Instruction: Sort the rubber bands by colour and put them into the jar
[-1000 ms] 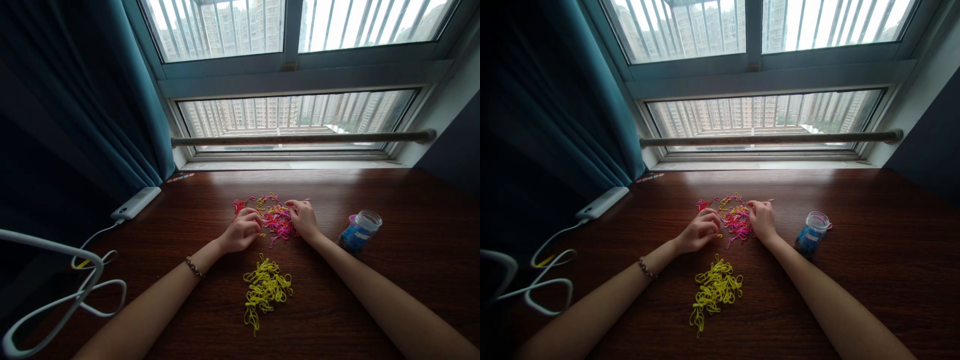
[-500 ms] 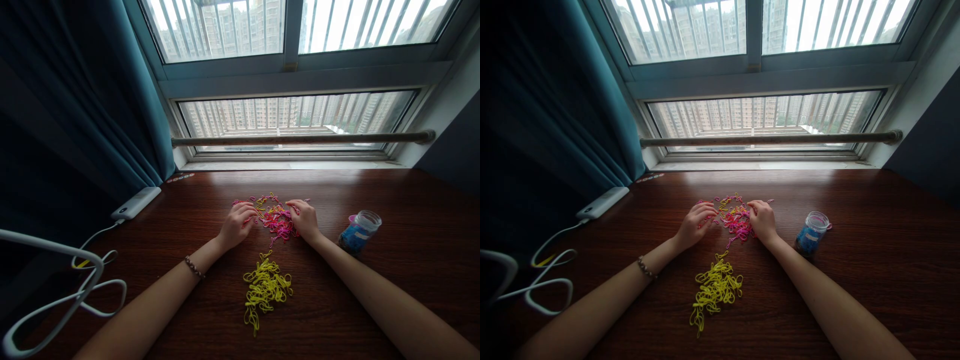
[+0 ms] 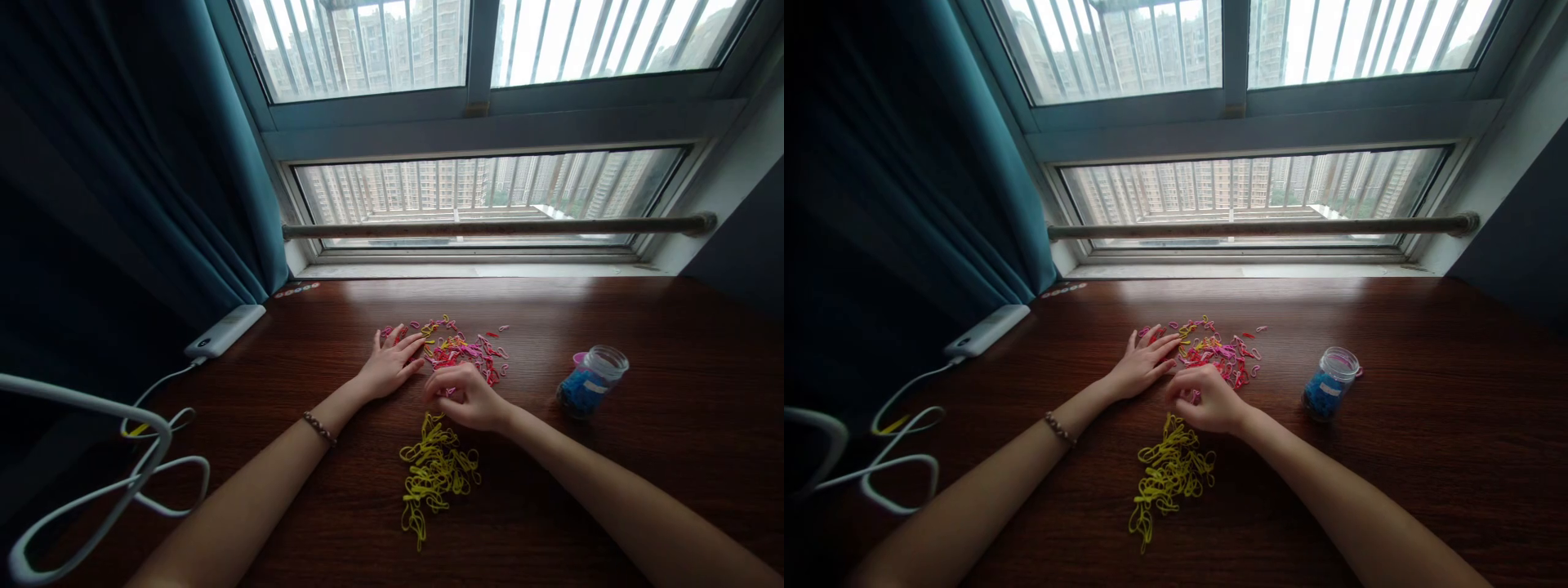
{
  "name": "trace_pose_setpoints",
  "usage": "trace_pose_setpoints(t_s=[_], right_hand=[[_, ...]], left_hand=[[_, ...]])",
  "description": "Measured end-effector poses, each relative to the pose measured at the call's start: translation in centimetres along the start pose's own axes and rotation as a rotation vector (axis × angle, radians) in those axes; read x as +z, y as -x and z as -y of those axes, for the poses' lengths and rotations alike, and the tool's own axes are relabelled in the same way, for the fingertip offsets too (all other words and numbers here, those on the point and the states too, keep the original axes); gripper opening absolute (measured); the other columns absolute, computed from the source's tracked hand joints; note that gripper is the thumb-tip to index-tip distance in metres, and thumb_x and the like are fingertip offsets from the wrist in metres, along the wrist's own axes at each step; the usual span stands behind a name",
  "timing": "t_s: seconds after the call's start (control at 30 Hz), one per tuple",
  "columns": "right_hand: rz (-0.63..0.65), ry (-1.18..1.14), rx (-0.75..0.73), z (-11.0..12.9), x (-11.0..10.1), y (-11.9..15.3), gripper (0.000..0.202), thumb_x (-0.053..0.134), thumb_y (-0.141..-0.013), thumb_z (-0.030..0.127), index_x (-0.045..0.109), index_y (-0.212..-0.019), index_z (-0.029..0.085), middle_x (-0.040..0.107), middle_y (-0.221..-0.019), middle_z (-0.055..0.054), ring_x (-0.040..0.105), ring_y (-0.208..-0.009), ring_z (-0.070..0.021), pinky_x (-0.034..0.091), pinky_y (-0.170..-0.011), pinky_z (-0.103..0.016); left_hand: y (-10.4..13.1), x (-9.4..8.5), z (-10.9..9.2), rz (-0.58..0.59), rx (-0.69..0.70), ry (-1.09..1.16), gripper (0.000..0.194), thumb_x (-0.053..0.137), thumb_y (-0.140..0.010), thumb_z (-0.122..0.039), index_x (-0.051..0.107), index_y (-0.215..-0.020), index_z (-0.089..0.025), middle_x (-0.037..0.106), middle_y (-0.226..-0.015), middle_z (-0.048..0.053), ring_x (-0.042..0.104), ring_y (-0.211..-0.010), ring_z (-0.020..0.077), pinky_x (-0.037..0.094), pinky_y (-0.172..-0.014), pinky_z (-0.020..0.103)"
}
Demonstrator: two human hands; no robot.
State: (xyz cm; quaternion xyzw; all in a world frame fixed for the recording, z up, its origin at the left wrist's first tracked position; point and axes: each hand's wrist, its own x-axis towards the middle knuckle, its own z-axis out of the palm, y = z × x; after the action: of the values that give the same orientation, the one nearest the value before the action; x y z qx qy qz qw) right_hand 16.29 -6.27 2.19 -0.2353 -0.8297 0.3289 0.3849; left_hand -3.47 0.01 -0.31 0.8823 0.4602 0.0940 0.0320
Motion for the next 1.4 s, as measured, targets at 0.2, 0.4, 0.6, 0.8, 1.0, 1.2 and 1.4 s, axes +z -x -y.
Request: trace_pose_setpoints(t_s=[0.2,0.4,0.6,0.8,1.0,1.2,1.4], right_hand=[[-0.349,0.180,0.152,-1.6,-1.0,0.1,0.021,0.047,-0.074,0.010,0.066,-0.074,0.018,0.067,-0.073,-0.002,0.060,-0.067,-0.0137,0.044,-0.068,-0.024],[-0.639,0.443,0.407,-5.4,-2.9,0.7,0.021,0.046,-0.077,0.020,0.067,-0.080,0.019,0.068,-0.079,-0.004,0.059,-0.074,-0.0187,0.043,-0.071,-0.029],[-0.521,0.599,0.433,-7.3,-3.6,0.9,0.021,0.047,-0.079,0.022,0.067,-0.077,0.019,0.068,-0.086,-0.004,0.057,-0.084,-0.0203,0.038,-0.081,-0.033],[-0.424,0.615,0.417,-7.6,-3.2,1.0,0.019,0.049,-0.080,0.023,0.068,-0.079,0.022,0.069,-0.086,-0.002,0.055,-0.087,-0.0198,0.036,-0.083,-0.033],[-0.397,0.657,0.422,-7.6,-3.0,1.0,0.019,0.051,-0.080,0.023,0.069,-0.080,0.023,0.069,-0.088,-0.001,0.055,-0.087,-0.0196,0.037,-0.084,-0.033],[-0.403,0.679,0.429,-7.4,-3.0,1.0,0.021,0.049,-0.080,0.020,0.070,-0.076,0.022,0.069,-0.086,-0.002,0.056,-0.086,-0.0197,0.038,-0.084,-0.033],[-0.528,0.617,0.368,-7.0,-3.1,0.9,0.022,0.047,-0.081,0.020,0.068,-0.078,0.018,0.067,-0.087,-0.006,0.058,-0.082,-0.0185,0.042,-0.079,-0.029]], left_hand=[[0.1,0.0,0.1,-0.027,0.022,0.040,0.046,0.027,-0.088,-0.049,0.034,-0.130,-0.032,0.037,-0.137,0.000,0.018,-0.130,0.0283,0.005,-0.101,0.062],[0.2,0.0,0.1,-0.175,0.094,0.118,0.040,0.040,-0.087,-0.040,0.042,-0.124,-0.026,0.046,-0.129,0.006,0.029,-0.124,0.0261,0.012,-0.102,0.058],[0.5,0.1,0.1,-0.385,0.180,0.351,0.013,0.048,-0.084,-0.022,0.058,-0.090,-0.016,0.060,-0.095,0.007,0.054,-0.094,0.0165,0.042,-0.087,0.033],[1.1,-0.2,-1.4,-0.321,0.349,0.370,0.012,0.047,-0.083,-0.018,0.058,-0.087,-0.016,0.063,-0.083,0.006,0.056,-0.081,0.0154,0.046,-0.077,0.031],[2.1,-1.1,-4.6,-0.230,0.608,0.394,0.010,0.050,-0.080,-0.017,0.059,-0.084,-0.016,0.064,-0.083,0.007,0.057,-0.081,0.0167,0.045,-0.078,0.033],[2.4,-1.5,-5.1,-0.221,0.634,0.342,0.012,0.048,-0.081,-0.021,0.060,-0.079,-0.018,0.065,-0.085,0.006,0.056,-0.088,0.0181,0.043,-0.083,0.035],[1.1,-0.4,-2.7,-0.346,0.193,0.164,0.025,0.042,-0.086,-0.026,0.055,-0.107,-0.019,0.057,-0.114,0.009,0.041,-0.117,0.0223,0.031,-0.099,0.044]])
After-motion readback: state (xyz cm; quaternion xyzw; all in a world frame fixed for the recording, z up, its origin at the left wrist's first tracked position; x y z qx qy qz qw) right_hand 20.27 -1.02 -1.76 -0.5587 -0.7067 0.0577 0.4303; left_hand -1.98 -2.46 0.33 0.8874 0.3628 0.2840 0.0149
